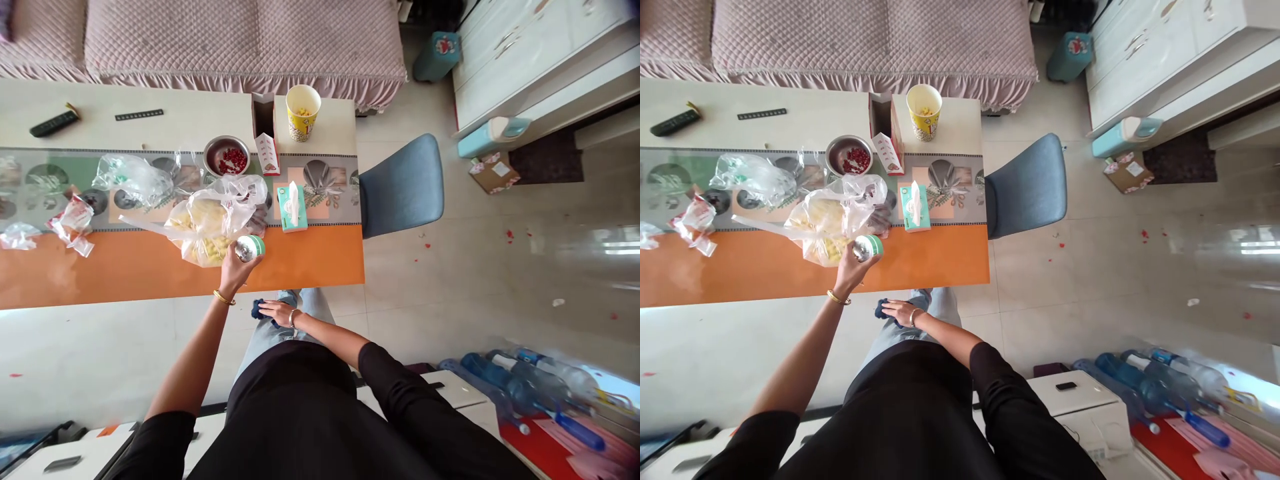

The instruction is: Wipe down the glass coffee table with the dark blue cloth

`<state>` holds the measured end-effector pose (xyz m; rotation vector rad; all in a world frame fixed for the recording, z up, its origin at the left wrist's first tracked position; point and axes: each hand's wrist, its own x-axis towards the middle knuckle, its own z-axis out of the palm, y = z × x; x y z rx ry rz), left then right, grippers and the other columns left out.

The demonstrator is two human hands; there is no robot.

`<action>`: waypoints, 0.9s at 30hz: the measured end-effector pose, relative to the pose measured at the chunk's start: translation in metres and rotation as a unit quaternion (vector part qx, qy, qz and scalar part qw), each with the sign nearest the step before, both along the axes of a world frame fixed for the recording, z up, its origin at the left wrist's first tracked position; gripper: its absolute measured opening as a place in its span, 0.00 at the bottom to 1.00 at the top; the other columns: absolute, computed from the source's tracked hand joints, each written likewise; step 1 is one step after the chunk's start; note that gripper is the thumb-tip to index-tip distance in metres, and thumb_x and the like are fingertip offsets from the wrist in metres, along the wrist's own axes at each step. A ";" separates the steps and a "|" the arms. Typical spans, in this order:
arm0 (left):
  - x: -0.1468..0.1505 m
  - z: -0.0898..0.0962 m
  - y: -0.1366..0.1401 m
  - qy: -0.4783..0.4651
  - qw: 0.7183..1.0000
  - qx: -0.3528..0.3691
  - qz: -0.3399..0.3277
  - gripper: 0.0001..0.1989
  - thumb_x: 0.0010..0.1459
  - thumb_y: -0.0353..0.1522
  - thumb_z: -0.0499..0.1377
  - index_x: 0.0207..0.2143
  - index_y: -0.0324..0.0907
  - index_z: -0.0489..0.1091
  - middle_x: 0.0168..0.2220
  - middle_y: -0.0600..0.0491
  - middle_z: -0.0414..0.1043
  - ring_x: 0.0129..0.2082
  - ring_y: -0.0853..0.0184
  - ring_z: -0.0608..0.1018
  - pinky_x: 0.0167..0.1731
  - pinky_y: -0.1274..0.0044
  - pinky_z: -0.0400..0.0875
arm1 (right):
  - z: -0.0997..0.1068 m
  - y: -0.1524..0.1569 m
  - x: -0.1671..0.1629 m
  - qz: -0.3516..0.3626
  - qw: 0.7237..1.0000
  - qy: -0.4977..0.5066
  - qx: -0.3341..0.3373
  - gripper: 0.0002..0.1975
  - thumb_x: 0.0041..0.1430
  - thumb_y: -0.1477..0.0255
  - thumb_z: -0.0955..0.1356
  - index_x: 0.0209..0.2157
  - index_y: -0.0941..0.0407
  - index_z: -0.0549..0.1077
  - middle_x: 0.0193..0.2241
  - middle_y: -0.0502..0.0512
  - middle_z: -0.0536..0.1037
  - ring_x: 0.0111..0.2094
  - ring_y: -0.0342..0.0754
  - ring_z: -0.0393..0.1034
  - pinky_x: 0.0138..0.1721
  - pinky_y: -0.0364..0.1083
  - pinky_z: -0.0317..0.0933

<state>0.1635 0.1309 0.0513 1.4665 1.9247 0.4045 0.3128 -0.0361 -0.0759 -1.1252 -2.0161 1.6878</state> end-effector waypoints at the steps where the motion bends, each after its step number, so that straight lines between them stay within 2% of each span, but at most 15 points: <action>1: 0.007 -0.002 -0.001 -0.004 1.000 -0.016 -0.017 0.41 0.48 0.47 0.69 0.60 0.41 0.60 0.55 0.43 0.71 0.52 0.53 0.75 0.49 0.65 0.73 | 0.005 0.001 0.016 -0.024 1.000 -0.006 -0.008 0.26 0.55 0.87 0.61 0.50 0.55 0.79 0.59 0.53 0.74 0.63 0.49 0.65 0.66 0.48 0.57; 4: 0.034 -0.010 -0.004 0.010 0.997 -0.049 -0.066 0.42 0.51 0.48 0.67 0.61 0.40 0.57 0.59 0.41 0.66 0.56 0.52 0.72 0.51 0.65 0.70 | 0.024 0.006 0.077 -0.090 0.995 -0.036 -0.015 0.29 0.56 0.84 0.58 0.54 0.54 0.77 0.60 0.54 0.72 0.62 0.48 0.67 0.66 0.52 0.58; 7: 0.068 -0.025 -0.007 0.040 0.989 -0.079 -0.115 0.41 0.51 0.49 0.66 0.61 0.40 0.56 0.60 0.39 0.64 0.55 0.51 0.74 0.49 0.66 0.70 | 0.047 0.008 0.143 -0.225 0.972 -0.029 -0.057 0.30 0.54 0.81 0.57 0.55 0.53 0.76 0.60 0.52 0.73 0.63 0.48 0.66 0.68 0.55 0.55; 8: 0.080 -0.031 -0.008 0.048 0.987 -0.086 -0.127 0.41 0.51 0.49 0.66 0.60 0.41 0.56 0.60 0.39 0.64 0.54 0.51 0.74 0.48 0.66 0.71 | 0.055 0.008 0.164 -0.285 0.955 -0.011 -0.082 0.30 0.53 0.79 0.58 0.54 0.53 0.77 0.59 0.52 0.74 0.63 0.49 0.66 0.68 0.55 0.54; 10: 0.106 -0.046 -0.010 0.064 0.982 -0.095 -0.151 0.40 0.50 0.50 0.65 0.60 0.42 0.57 0.58 0.39 0.65 0.51 0.50 0.76 0.45 0.66 0.72 | 0.069 0.008 0.200 -0.409 0.902 0.043 -0.133 0.28 0.53 0.76 0.59 0.53 0.53 0.77 0.56 0.51 0.76 0.61 0.50 0.67 0.67 0.56 0.56; 13: 0.140 -0.068 -0.012 0.094 0.971 -0.103 -0.193 0.40 0.51 0.48 0.64 0.61 0.41 0.55 0.58 0.37 0.64 0.48 0.48 0.78 0.42 0.65 0.73 | 0.082 0.011 0.244 -0.548 0.808 0.130 -0.172 0.28 0.52 0.72 0.61 0.55 0.54 0.76 0.52 0.54 0.80 0.54 0.53 0.75 0.57 0.57 0.69; 16: 0.163 -0.086 -0.013 0.126 0.962 -0.116 -0.215 0.41 0.53 0.46 0.62 0.64 0.39 0.53 0.60 0.34 0.62 0.45 0.48 0.79 0.40 0.64 0.74 | 0.087 0.024 0.282 -0.627 0.736 0.182 -0.177 0.29 0.48 0.72 0.64 0.54 0.54 0.76 0.49 0.55 0.81 0.48 0.53 0.79 0.47 0.54 0.75; 18: 0.171 -0.094 -0.015 0.140 0.960 -0.117 -0.210 0.42 0.54 0.46 0.61 0.65 0.38 0.51 0.61 0.33 0.61 0.44 0.48 0.80 0.38 0.65 0.74 | 0.088 0.038 0.305 -0.654 0.711 0.192 -0.172 0.27 0.46 0.73 0.65 0.51 0.54 0.78 0.49 0.55 0.81 0.47 0.52 0.79 0.45 0.51 0.75; 20: 0.178 -0.097 -0.019 0.153 0.962 -0.113 -0.198 0.43 0.55 0.47 0.60 0.66 0.38 0.50 0.62 0.33 0.60 0.43 0.48 0.80 0.37 0.65 0.74 | 0.089 0.053 0.329 -0.660 0.703 0.197 -0.175 0.26 0.46 0.73 0.66 0.49 0.54 0.79 0.49 0.56 0.81 0.47 0.51 0.79 0.43 0.48 0.76; 23: 0.191 -0.095 -0.028 0.169 0.960 -0.117 -0.190 0.42 0.56 0.47 0.59 0.66 0.38 0.49 0.62 0.32 0.60 0.41 0.50 0.81 0.36 0.66 0.74 | 0.089 0.079 0.360 -0.640 0.717 0.202 -0.186 0.28 0.47 0.72 0.65 0.52 0.55 0.77 0.47 0.57 0.82 0.43 0.51 0.80 0.38 0.47 0.76; 25: 0.204 -0.093 -0.035 0.174 0.957 -0.129 -0.194 0.42 0.57 0.48 0.59 0.67 0.39 0.49 0.63 0.33 0.60 0.42 0.52 0.81 0.36 0.67 0.75 | 0.086 0.098 0.376 -0.621 0.742 0.183 -0.174 0.29 0.49 0.72 0.64 0.55 0.55 0.75 0.47 0.58 0.82 0.42 0.51 0.80 0.38 0.48 0.76; 27: 0.217 -0.092 -0.045 0.176 0.954 -0.141 -0.199 0.42 0.57 0.48 0.59 0.67 0.40 0.49 0.63 0.34 0.60 0.43 0.52 0.80 0.38 0.68 0.75 | 0.080 0.121 0.383 -0.596 0.783 0.128 -0.124 0.29 0.52 0.72 0.61 0.57 0.55 0.74 0.50 0.56 0.80 0.49 0.51 0.77 0.46 0.50 0.75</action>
